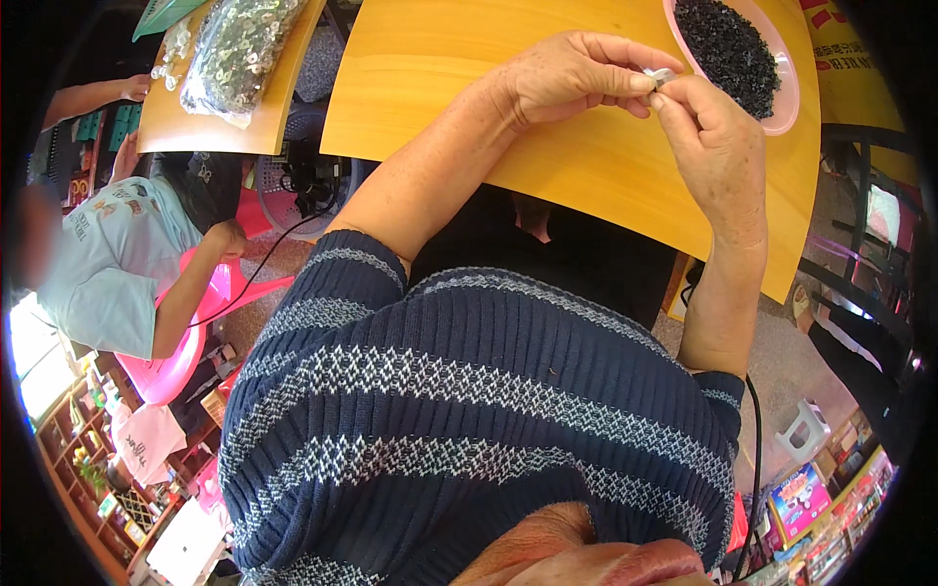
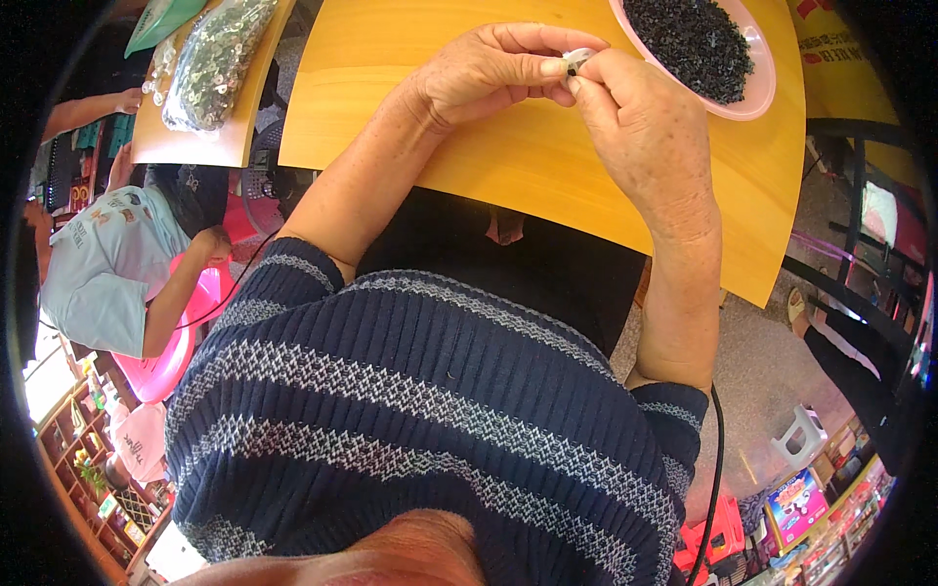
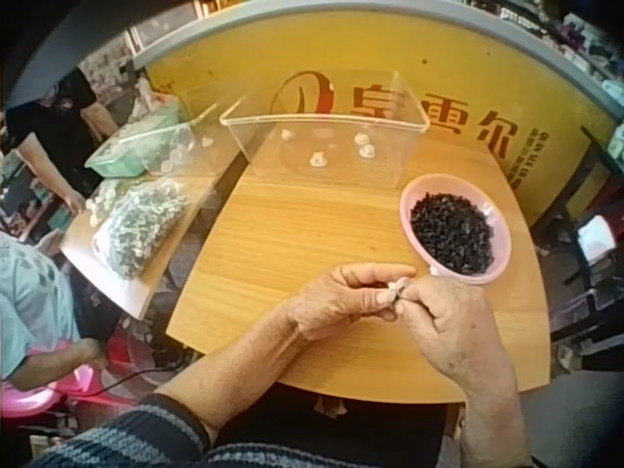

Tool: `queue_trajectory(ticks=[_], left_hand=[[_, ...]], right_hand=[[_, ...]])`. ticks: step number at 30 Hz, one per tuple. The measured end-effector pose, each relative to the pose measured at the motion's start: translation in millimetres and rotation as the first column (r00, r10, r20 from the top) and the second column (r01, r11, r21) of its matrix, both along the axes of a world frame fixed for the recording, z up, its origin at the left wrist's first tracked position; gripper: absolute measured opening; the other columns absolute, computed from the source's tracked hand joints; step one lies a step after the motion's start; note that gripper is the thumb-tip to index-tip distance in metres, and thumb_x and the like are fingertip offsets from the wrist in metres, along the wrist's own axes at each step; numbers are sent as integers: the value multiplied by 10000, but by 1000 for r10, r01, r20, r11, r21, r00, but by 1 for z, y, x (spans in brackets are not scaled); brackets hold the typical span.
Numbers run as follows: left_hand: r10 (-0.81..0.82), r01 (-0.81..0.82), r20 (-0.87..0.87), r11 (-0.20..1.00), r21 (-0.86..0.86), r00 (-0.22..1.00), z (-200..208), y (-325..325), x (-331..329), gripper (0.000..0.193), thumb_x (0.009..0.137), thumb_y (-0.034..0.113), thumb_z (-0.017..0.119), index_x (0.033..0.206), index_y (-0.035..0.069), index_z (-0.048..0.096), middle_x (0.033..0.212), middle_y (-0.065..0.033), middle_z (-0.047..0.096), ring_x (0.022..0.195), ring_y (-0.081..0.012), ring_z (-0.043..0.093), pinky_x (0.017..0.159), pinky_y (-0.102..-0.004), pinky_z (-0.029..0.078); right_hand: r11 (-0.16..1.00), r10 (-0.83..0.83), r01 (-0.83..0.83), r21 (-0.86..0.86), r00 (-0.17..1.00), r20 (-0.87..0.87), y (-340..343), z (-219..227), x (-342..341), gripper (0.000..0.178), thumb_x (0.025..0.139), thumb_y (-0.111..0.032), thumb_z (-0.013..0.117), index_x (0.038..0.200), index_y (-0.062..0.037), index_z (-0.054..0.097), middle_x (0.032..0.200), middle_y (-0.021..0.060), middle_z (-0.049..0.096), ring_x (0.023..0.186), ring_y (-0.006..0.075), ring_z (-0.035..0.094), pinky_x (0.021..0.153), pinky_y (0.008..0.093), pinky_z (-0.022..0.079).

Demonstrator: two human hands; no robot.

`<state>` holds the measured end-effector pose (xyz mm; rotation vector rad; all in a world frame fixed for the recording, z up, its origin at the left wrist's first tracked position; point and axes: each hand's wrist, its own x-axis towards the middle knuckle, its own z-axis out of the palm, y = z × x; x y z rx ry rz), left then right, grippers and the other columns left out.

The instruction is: Assembling small white plastic components by inserting small black pins into them.

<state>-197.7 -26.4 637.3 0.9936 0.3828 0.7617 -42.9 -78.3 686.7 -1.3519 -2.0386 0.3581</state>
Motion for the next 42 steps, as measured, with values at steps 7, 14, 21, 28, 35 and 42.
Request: queue_trajectory(ticks=[7, 14, 21, 28, 35, 42], left_hand=[[-36, 37, 42, 999, -17, 998, 3, -1, -1, 312, 778, 95, 545, 1077, 10, 519, 945, -105, 582, 855, -173, 566, 767, -291, 466], [-75, 77, 43, 995, -63, 996, 0, -3, -4, 287, 777, 80, 538, 1046, -19, 528, 944, -137, 582, 807, -195, 587, 723, -282, 494], [-159, 166, 59, 976, -139, 986, -12, 1, -2, 223, 779, 84, 542, 971, -25, 570, 891, -116, 603, 792, -165, 595, 705, -251, 501], [-148, 148, 7, 987, -62, 989, -8, -2, -5, 284, 781, 106, 542, 1031, -28, 533, 914, -132, 590, 749, -182, 601, 674, -266, 512], [-153, 174, 148, 976, -133, 977, -9, -2, -5, 283, 806, 142, 520, 1039, -18, 506, 893, -109, 582, 768, -186, 598, 702, -277, 510], [-94, 116, 147, 983, -145, 985, -11, 0, -5, 256, 806, 123, 516, 1016, -21, 517, 908, -119, 576, 800, -190, 591, 732, -287, 503]], right_hand=[[990, -25, -1, -138, 983, -184, 0, 0, 5, 132, 702, -100, 612, 773, -33, 522, 620, 22, 509, 559, 90, 482, 526, 220, 411], [982, -9, -46, -184, 957, -291, 3, -3, 9, 205, 715, -105, 624, 855, -8, 510, 707, 24, 536, 638, 81, 505, 584, 205, 439], [936, 107, -163, -313, 976, -189, 6, -3, 12, 212, 734, -90, 608, 907, -23, 507, 746, -16, 526, 671, 46, 495, 628, 167, 418], [882, 97, -283, -376, 891, -444, 11, -14, 14, 220, 720, -77, 612, 905, -8, 515, 735, 7, 538, 662, 63, 501, 620, 183, 424], [913, -4, -273, -302, 736, -677, 3, -24, 4, 267, 759, -61, 571, 1004, 5, 489, 863, 29, 549, 780, 77, 515, 708, 192, 420], [928, -1, -277, -249, 668, -744, 2, -27, 0, 250, 781, -32, 532, 1025, 12, 498, 904, 33, 552, 822, 84, 519, 742, 199, 416]])
